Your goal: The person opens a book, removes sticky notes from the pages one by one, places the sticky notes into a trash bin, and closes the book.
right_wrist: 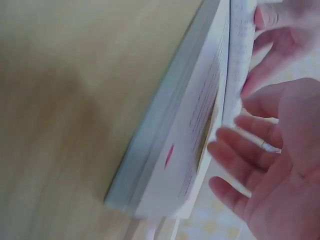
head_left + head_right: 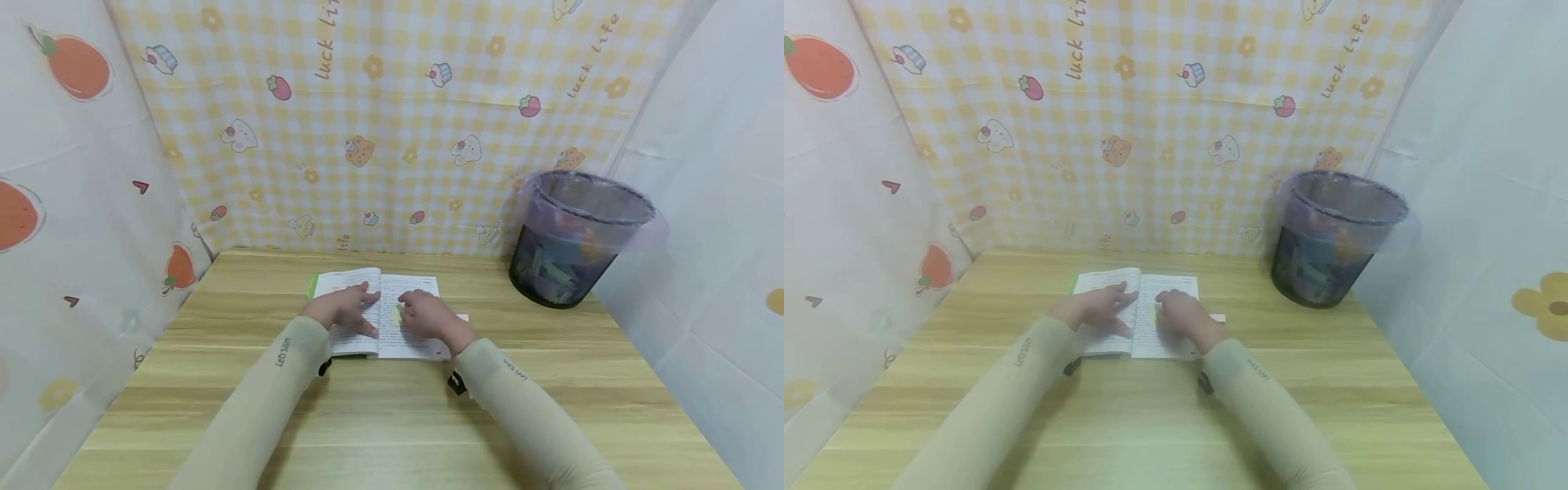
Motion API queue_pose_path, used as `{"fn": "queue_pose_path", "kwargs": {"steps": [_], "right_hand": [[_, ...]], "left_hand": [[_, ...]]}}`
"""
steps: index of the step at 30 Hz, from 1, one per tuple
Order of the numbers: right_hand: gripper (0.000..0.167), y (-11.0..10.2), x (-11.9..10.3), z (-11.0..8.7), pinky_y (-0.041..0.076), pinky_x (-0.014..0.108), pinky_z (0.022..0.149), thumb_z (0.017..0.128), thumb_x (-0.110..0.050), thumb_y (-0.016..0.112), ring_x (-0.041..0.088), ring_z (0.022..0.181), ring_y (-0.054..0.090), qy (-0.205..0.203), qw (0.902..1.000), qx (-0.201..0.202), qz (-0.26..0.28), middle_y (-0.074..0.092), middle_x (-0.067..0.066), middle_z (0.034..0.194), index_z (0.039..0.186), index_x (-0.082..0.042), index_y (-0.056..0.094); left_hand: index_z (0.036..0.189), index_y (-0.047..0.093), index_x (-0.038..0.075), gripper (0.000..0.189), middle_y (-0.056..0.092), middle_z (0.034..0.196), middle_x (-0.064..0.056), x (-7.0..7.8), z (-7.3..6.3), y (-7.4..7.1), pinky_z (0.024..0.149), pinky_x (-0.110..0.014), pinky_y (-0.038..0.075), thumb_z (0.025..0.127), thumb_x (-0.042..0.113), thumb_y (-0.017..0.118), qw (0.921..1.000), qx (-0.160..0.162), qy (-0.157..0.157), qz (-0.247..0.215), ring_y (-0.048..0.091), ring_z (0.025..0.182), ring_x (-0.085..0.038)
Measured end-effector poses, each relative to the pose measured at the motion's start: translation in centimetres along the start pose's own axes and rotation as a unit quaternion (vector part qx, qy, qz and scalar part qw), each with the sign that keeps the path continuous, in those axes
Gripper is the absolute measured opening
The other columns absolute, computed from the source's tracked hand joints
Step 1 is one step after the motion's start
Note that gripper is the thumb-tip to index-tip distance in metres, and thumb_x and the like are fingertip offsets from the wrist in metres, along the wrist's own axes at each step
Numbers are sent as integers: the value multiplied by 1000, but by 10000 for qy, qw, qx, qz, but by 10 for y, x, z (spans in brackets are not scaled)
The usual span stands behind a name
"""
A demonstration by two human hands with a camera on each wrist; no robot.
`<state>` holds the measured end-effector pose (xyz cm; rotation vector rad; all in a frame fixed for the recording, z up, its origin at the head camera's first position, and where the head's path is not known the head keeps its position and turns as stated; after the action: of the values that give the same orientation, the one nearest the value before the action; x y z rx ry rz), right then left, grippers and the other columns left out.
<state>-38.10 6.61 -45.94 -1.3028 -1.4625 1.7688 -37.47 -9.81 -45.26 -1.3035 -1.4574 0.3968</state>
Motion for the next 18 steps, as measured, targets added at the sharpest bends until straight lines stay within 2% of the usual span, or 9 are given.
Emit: {"fn": "queue_pose_path", "kwargs": {"steps": [4, 10, 18], "right_hand": [[47, -7, 16, 0, 54, 51, 116, 105, -29, 66, 36, 129, 68, 389, 9991, 34, -181, 72, 17, 136, 143, -2, 68], [45, -3, 27, 0, 58, 46, 105, 101, -35, 77, 26, 106, 68, 521, 9986, -96, -67, 73, 14, 125, 133, -3, 72], [36, -2, 25, -1, 60, 41, 92, 102, -30, 75, 19, 92, 65, 578, 9983, -78, 91, 72, 9, 112, 127, -4, 73]], "left_hand": [[172, 37, 25, 102, 8, 186, -13, -1, 1, 0, 139, -63, 13, 87, 42, 91, 10000, -12, -50, -7, 9, 172, -42], [173, 36, 26, 102, 7, 186, -12, -3, 1, 0, 138, -64, 12, 89, 42, 90, 9999, -31, -82, -54, 8, 172, -42], [173, 36, 26, 100, 6, 187, -10, -3, 1, 1, 139, -64, 11, 90, 42, 90, 9998, -59, -102, -130, 6, 172, -41]]}}
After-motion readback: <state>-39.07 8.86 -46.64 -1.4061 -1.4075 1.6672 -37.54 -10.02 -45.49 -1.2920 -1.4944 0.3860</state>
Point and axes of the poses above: each hand's wrist, its own z-axis towards the middle knuckle, its own y-axis out of the palm, x = y × z, the point moved 8 cm from there along z, towards the middle knuckle
